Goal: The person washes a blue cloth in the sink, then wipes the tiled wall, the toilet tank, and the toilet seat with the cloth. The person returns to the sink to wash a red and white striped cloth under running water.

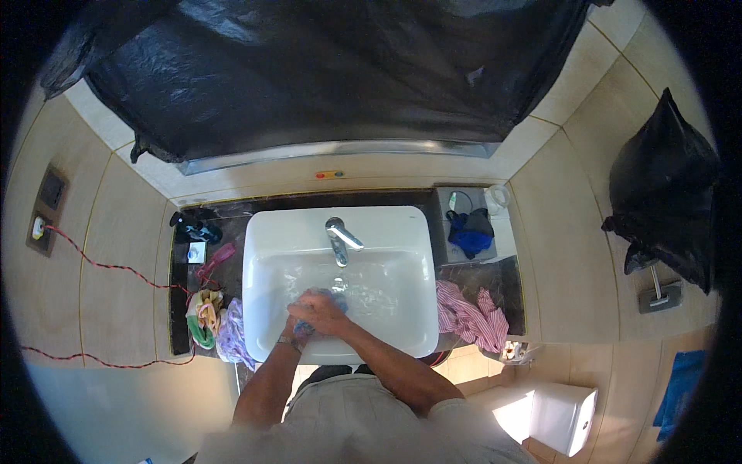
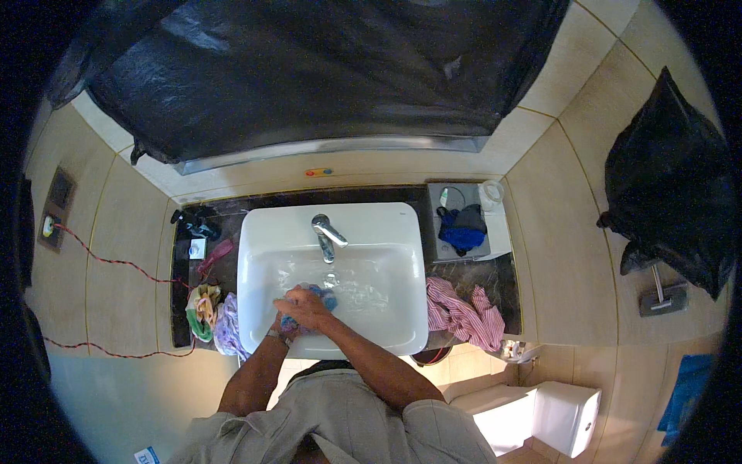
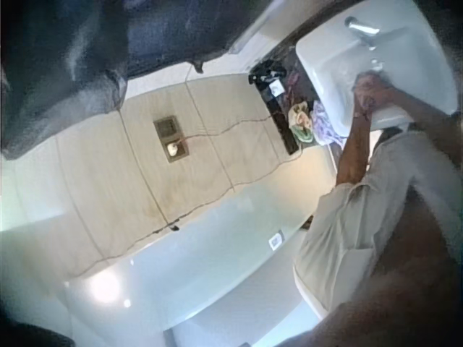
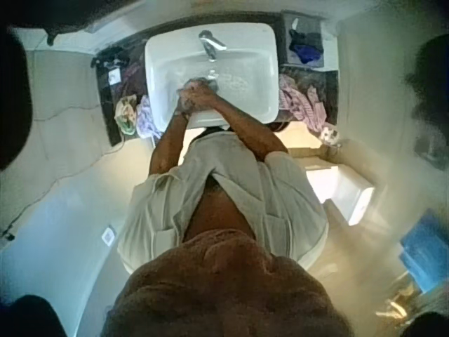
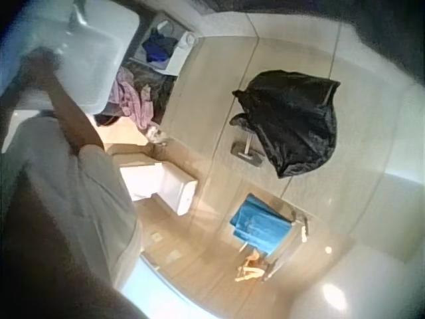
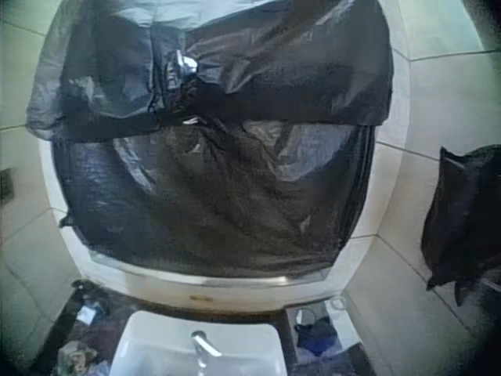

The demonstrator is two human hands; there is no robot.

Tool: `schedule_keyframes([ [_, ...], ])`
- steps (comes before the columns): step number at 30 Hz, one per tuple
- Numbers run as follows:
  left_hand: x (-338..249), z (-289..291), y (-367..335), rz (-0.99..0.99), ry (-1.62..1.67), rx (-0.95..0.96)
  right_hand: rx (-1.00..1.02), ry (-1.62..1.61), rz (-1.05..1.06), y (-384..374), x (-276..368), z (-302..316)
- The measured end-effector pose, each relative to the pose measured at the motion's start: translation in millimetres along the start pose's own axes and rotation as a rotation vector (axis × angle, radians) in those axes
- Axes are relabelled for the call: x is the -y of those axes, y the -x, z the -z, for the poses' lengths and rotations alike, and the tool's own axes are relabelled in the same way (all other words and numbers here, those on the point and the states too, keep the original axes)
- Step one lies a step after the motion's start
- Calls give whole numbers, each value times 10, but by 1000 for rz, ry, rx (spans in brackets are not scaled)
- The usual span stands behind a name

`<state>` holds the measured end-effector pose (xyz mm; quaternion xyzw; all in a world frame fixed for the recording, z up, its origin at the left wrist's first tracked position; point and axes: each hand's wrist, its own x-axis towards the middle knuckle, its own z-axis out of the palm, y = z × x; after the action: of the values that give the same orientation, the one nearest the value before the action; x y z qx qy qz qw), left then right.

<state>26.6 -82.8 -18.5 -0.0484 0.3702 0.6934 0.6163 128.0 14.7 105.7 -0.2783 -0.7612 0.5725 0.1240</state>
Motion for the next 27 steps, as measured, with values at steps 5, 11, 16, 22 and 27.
schedule_keyframes([
  [5, 139, 233, -173, -170, -839, 158, -152, 733, 272, -27, -373, 33],
  [11, -152, -1004, 142, 92, -305, -272, -197, 732, -100, 278, -1380, 662],
  [16, -291, -612, 155, -26, -568, -427, -498, 361, -567, 352, -1290, 982],
  [22, -229, -82, 274, -152, -1204, -262, -435, 546, -515, 399, -1024, 579],
  [27, -167, -432, 543, -95, -1214, -317, -349, 614, -412, 349, -1178, 242],
])
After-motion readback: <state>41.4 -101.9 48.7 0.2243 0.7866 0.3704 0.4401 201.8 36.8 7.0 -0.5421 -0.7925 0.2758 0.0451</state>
